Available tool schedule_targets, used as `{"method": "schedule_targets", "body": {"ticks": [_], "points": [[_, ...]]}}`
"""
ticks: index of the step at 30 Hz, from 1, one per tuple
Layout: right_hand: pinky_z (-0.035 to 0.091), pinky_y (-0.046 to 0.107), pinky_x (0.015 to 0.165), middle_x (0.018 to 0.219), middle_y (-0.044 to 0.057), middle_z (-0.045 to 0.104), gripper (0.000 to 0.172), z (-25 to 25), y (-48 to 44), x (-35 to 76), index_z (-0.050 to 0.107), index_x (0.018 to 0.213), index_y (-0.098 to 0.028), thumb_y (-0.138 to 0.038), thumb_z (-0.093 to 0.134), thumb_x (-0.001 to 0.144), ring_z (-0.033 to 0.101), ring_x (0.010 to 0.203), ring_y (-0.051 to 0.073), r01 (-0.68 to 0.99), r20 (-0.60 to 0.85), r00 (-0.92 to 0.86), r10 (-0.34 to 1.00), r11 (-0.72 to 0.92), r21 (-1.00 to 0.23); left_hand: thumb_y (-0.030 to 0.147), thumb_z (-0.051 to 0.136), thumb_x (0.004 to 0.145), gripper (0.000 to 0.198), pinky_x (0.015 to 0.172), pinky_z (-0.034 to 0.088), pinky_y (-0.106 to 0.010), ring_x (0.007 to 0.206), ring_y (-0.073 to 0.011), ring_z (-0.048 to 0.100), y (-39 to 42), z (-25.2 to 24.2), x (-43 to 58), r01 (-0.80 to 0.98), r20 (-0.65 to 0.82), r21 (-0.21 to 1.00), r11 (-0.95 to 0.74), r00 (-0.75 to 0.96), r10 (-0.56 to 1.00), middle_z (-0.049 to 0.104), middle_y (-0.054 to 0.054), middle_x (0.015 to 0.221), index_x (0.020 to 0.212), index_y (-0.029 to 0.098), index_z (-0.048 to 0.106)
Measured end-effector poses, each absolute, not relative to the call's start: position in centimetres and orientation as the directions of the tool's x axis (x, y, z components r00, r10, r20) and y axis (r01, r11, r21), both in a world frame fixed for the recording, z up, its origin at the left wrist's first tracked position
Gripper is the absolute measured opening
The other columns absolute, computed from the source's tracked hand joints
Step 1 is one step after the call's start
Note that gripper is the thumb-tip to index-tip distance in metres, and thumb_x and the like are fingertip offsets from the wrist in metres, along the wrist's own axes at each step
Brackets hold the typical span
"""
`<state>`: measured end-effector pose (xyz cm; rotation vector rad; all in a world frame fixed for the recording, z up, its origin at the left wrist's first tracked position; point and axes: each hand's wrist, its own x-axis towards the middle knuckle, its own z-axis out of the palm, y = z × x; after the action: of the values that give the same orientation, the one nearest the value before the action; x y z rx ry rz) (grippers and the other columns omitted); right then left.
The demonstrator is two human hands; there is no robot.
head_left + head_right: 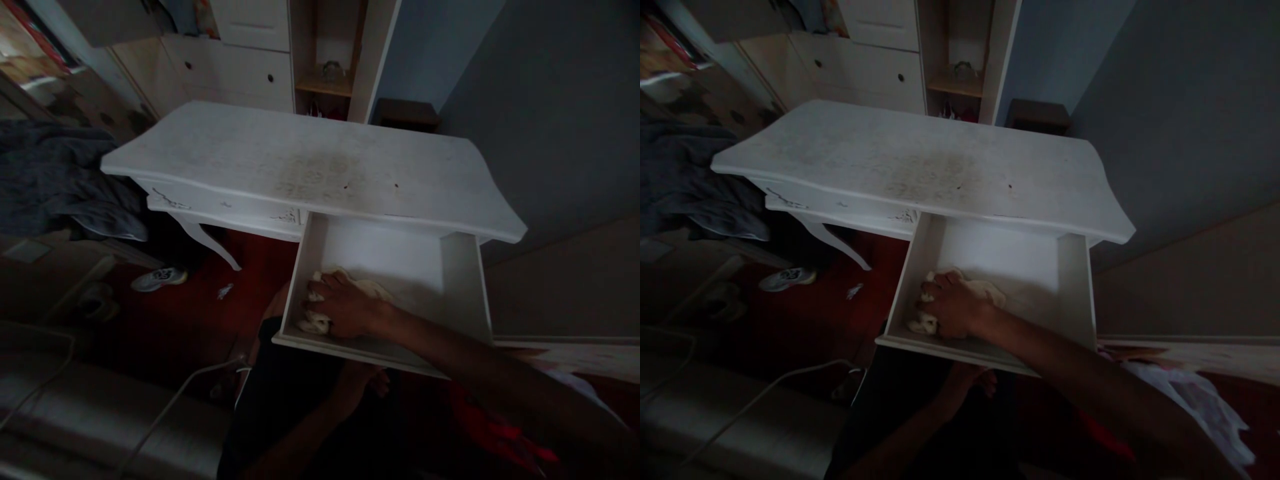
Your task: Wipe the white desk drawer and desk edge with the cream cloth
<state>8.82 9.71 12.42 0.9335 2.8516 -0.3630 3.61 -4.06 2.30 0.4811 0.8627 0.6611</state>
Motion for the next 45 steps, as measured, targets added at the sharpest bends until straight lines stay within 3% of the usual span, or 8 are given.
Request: {"method": "schedule_targets", "body": {"ticks": [12, 17, 22, 27, 33, 39, 45], "points": [[0.038, 0.046, 0.087, 0.113, 0.017, 0.059, 0.03, 11.1, 11.9, 6.1, 0.063, 0.112, -0.011, -0.026, 0.055, 0.087, 0.048, 0.104, 0.034, 0.841, 0.068, -0.541, 0.838, 0.541, 0.025, 0.07, 0.072, 0.056, 0.058, 0.056, 0.045, -0.03, 0.051, -0.0151, 0.057, -4.1, 2.1, 3.3, -0.284, -0.532, 0.649, 0.706, 0.495, 0.688, 0.064, -0.007, 0.059, 0.063, 0.012, 0.065], [0.036, 0.046, 0.091, 0.127, 0.021, 0.054, 0.044, 10.8, 15.4, 7.7, 0.053, 0.128, -0.008, -0.022, 0.055, 0.086, 0.046, 0.109, 0.034, 0.924, 0.178, -0.374, 0.91, 0.382, -0.008, 0.071, 0.071, 0.058, 0.06, 0.057, 0.047, -0.031, 0.053, -0.0152, 0.058, -4.0, 2.4, 3.1, -0.287, -0.517, 0.65, 0.704, 0.511, 0.686, 0.063, -0.006, 0.06, 0.064, 0.012, 0.066], [0.041, 0.045, 0.093, 0.125, 0.021, 0.058, 0.053, 10.5, 18.0, 10.2, 0.051, 0.133, -0.006, -0.022, 0.061, 0.083, 0.048, 0.109, 0.035, 0.973, 0.255, -0.187, 0.949, 0.215, -0.085, 0.07, 0.072, 0.058, 0.06, 0.054, 0.046, -0.03, 0.052, -0.015, 0.058, -4.1, 1.7, 3.4, -0.303, -0.513, 0.651, 0.696, 0.501, 0.697, 0.064, -0.007, 0.062, 0.065, 0.011, 0.065], [0.047, 0.04, 0.097, 0.132, 0.014, 0.06, 0.058, 10.2, 17.7, 12.0, 0.05, 0.138, -0.013, -0.01, 0.054, 0.08, 0.055, 0.112, 0.029, 0.93, 0.278, -0.242, 0.93, 0.304, -0.208, 0.067, 0.073, 0.058, 0.058, 0.053, 0.047, -0.03, 0.052, -0.0152, 0.059, -4.1, 1.3, 3.6, -0.333, -0.499, 0.632, 0.699, 0.515, 0.697, 0.064, -0.007, 0.064, 0.068, 0.011, 0.064], [0.048, 0.035, 0.104, 0.137, 0.01, 0.058, 0.066, 9.8, 16.6, 13.0, 0.048, 0.142, -0.019, -0.004, 0.048, 0.077, 0.054, 0.125, 0.023, 0.826, 0.477, -0.196, 0.857, 0.407, -0.39, 0.065, 0.075, 0.055, 0.058, 0.048, 0.044, -0.028, 0.048, -0.0144, 0.058, -4.2, -0.3, 4.2, -0.375, -0.49, 0.589, 0.716, 0.539, 0.685, 0.064, -0.005, 0.062, 0.074, 0.012, 0.063], [0.044, 0.036, 0.108, 0.137, 0.008, 0.058, 0.069, 11.3, 16.6, 9.9, 0.05, 0.14, -0.022, -0.002, 0.049, 0.074, 0.053, 0.126, 0.023, 0.785, 0.517, -0.303, 0.801, 0.517, -0.341, 0.068, 0.073, 0.058, 0.063, 0.049, 0.046, -0.029, 0.049, -0.0154, 0.06, -3.9, -1.8, 4.4, -0.34, -0.449, 0.606, 0.719, 0.599, 0.663, 0.065, -0.005, 0.064, 0.083, 0.011, 0.062], [0.044, 0.04, 0.104, 0.132, 0.014, 0.057, 0.051, 13.5, 17.5, 5.7, 0.058, 0.132, -0.014, -0.007, 0.053, 0.081, 0.051, 0.12, 0.026, 0.735, 0.462, -0.433, 0.774, 0.6, -0.316, 0.061, 0.075, 0.057, 0.061, 0.05, 0.046, -0.03, 0.05, -0.0156, 0.06, -3.6, -0.3, 3.9, -0.372, -0.46, 0.559, 0.741, 0.604, 0.651, 0.066, -0.006, 0.066, 0.088, 0.009, 0.064]]}}
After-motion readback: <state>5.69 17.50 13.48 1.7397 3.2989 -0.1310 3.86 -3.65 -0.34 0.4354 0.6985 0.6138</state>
